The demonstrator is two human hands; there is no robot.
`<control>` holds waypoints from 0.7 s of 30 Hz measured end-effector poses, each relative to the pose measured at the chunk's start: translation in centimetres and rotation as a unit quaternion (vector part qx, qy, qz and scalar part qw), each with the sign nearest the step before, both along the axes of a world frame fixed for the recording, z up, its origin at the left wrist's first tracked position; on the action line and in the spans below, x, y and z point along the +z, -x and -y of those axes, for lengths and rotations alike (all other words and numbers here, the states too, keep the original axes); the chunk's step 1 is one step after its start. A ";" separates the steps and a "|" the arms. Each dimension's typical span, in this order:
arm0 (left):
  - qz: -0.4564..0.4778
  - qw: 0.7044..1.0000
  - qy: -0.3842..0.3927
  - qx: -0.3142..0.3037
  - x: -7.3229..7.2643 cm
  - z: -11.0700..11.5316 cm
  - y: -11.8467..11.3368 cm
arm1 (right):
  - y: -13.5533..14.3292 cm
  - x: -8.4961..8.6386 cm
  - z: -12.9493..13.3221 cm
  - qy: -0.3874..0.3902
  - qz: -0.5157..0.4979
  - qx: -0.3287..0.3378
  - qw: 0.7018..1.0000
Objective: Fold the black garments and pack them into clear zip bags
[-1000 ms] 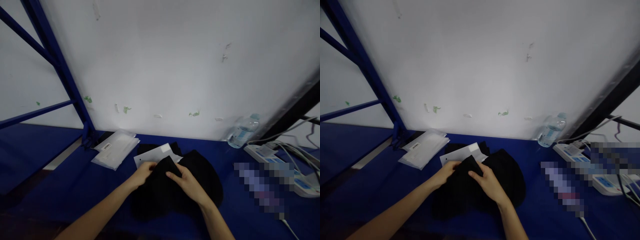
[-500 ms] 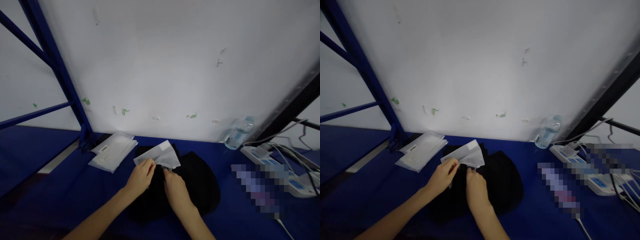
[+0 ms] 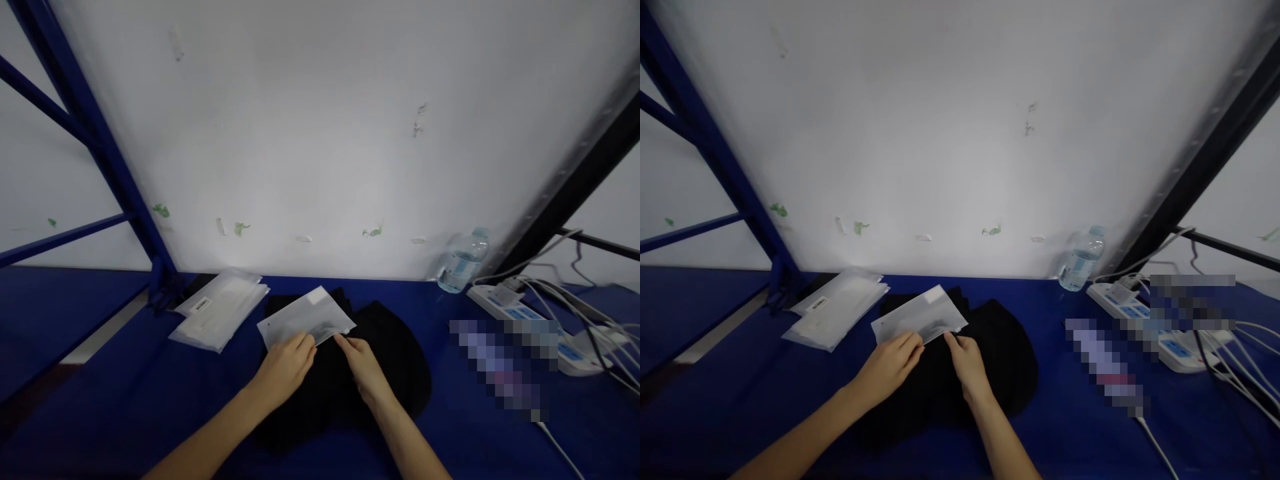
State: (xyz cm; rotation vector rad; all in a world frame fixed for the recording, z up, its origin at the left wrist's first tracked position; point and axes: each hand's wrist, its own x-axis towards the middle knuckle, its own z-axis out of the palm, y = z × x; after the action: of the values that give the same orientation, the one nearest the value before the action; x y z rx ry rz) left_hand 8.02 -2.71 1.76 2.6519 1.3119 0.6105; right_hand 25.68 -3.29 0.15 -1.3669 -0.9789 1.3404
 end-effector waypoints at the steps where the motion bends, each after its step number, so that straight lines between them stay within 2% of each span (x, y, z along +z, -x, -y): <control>1: 0.000 1.000 0.003 0.001 0.0 0.0 0.0 | 0.0 0.1 0.0 0.023 -0.018 -0.016 0.999; 4: 0.017 1.000 0.010 0.010 -0.2 -0.2 0.1 | 0.0 1.1 0.5 0.078 -0.133 -0.023 0.988; 7: 0.034 0.999 0.012 0.029 -0.5 -0.4 0.3 | 0.1 2.3 2.4 0.054 -0.244 0.016 0.968; 9: 0.049 0.998 0.015 0.038 -0.7 -0.5 0.4 | 0.4 2.4 4.1 0.034 -0.237 0.017 0.971; 12: 0.076 0.997 0.017 0.018 -0.7 -0.3 0.4 | 1.2 1.6 5.3 0.032 -0.130 -0.002 0.991; 15: 0.097 0.995 0.014 -0.006 -0.2 -0.1 0.4 | 2.1 0.5 4.2 0.050 -0.074 -0.008 0.996; 18: 0.112 0.993 0.018 -0.013 0.6 0.1 0.6 | 3.1 0.0 1.9 0.057 -0.144 -0.021 0.988; 21: 0.113 0.993 0.017 -0.025 1.1 0.3 0.9 | 4.2 0.0 0.0 0.031 -0.202 -0.034 0.978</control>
State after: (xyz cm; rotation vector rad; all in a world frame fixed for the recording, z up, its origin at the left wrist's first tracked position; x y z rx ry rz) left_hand 7.14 -2.97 2.87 2.4923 1.1795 0.8444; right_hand 21.44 -3.26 0.15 -1.1024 -0.6152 1.5296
